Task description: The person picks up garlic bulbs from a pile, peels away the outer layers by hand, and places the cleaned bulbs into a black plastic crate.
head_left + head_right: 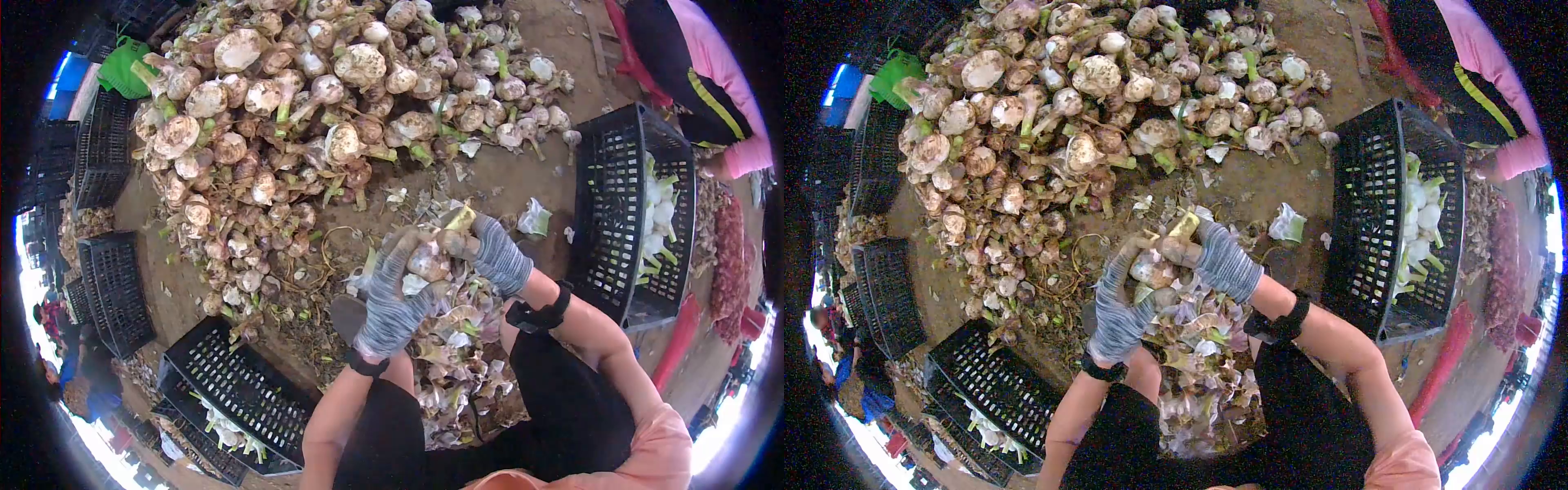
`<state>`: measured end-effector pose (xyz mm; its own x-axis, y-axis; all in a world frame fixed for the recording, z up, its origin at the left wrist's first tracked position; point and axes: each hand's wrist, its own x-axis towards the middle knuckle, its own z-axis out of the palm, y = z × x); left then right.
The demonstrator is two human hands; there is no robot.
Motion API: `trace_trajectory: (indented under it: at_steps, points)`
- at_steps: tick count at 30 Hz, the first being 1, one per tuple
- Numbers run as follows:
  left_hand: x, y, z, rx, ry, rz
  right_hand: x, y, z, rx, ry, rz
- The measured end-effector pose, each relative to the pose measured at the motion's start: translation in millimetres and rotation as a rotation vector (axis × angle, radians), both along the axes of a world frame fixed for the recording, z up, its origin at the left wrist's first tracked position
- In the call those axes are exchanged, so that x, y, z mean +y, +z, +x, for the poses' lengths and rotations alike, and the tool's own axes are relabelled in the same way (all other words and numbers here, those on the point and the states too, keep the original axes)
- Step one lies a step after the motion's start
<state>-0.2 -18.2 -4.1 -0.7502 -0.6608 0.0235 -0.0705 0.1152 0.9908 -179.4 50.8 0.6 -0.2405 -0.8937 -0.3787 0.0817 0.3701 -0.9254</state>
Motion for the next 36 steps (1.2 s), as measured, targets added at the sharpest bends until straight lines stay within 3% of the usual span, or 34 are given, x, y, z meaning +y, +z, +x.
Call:
trace_trajectory:
  at_steps: [2, 3, 5, 10, 13, 14, 17, 19, 21, 23, 26, 29, 31, 32, 34, 36]
  points:
    - [5.4, 5.4, -1.1, 0.106, 0.065, 0.335, -0.6, 3.3, -5.9, 0.085, 0.085, 0.075]
    - [6.9, 8.2, -1.6, 0.158, 0.098, 0.502, 2.1, 2.1, -6.9, 0.003, 0.071, 0.059]
    - [6.4, 7.8, -1.6, 0.186, 0.130, 0.576, 3.9, 1.8, -6.1, -0.162, 0.041, 0.023]
    - [4.4, 9.8, 0.7, 0.161, 0.141, 0.905, 5.1, 10.0, -10.4, -0.040, 0.117, -0.044]
    - [1.5, 16.2, -9.2, 0.318, 0.280, 1.237, 8.6, 7.6, -9.6, 0.012, 0.154, -0.035]
    - [2.5, 10.5, -12.0, 0.269, 0.377, 1.224, 9.7, 7.7, -8.8, 0.061, 0.178, -0.037]
    - [-10.7, -13.3, -4.0, 0.142, 0.265, 1.382, 12.4, 7.4, -4.7, 0.099, 0.202, -0.197]
    - [-9.4, -18.3, -8.0, 0.115, 0.338, 1.366, 12.6, 2.6, -0.3, 0.132, 0.203, -0.303]
    - [-8.0, -13.8, -16.8, 0.119, 0.494, 1.338, 9.1, 12.2, 3.3, -0.221, 0.125, -0.083]
    - [-13.5, -12.0, -10.4, 0.225, 0.303, 1.246, 3.6, 23.9, 5.0, -0.439, 0.024, 0.000]
    - [-4.3, -0.6, -18.1, 0.178, 0.315, 0.889, -1.5, 10.6, 14.8, -0.296, -0.034, -0.008]
    - [-3.3, 0.0, -13.4, 0.122, 0.245, 0.818, -0.9, 7.6, 16.0, -0.302, -0.112, -0.008]
    - [-4.7, -11.6, -12.6, -0.109, 0.217, 0.426, -0.3, 4.7, 17.7, -0.214, -0.116, -0.060]
    - [-1.0, -14.8, -13.9, -0.110, 0.241, 0.337, 0.6, 3.1, 18.0, -0.089, -0.086, -0.070]
    - [11.6, -29.7, -12.2, 0.209, 0.350, 0.686, 4.0, 0.1, 18.1, 0.155, -0.024, -0.091]
    - [0.6, -1.7, -13.5, 0.155, 0.354, 1.020, 4.9, 2.8, 13.4, 0.062, 0.043, -0.033]
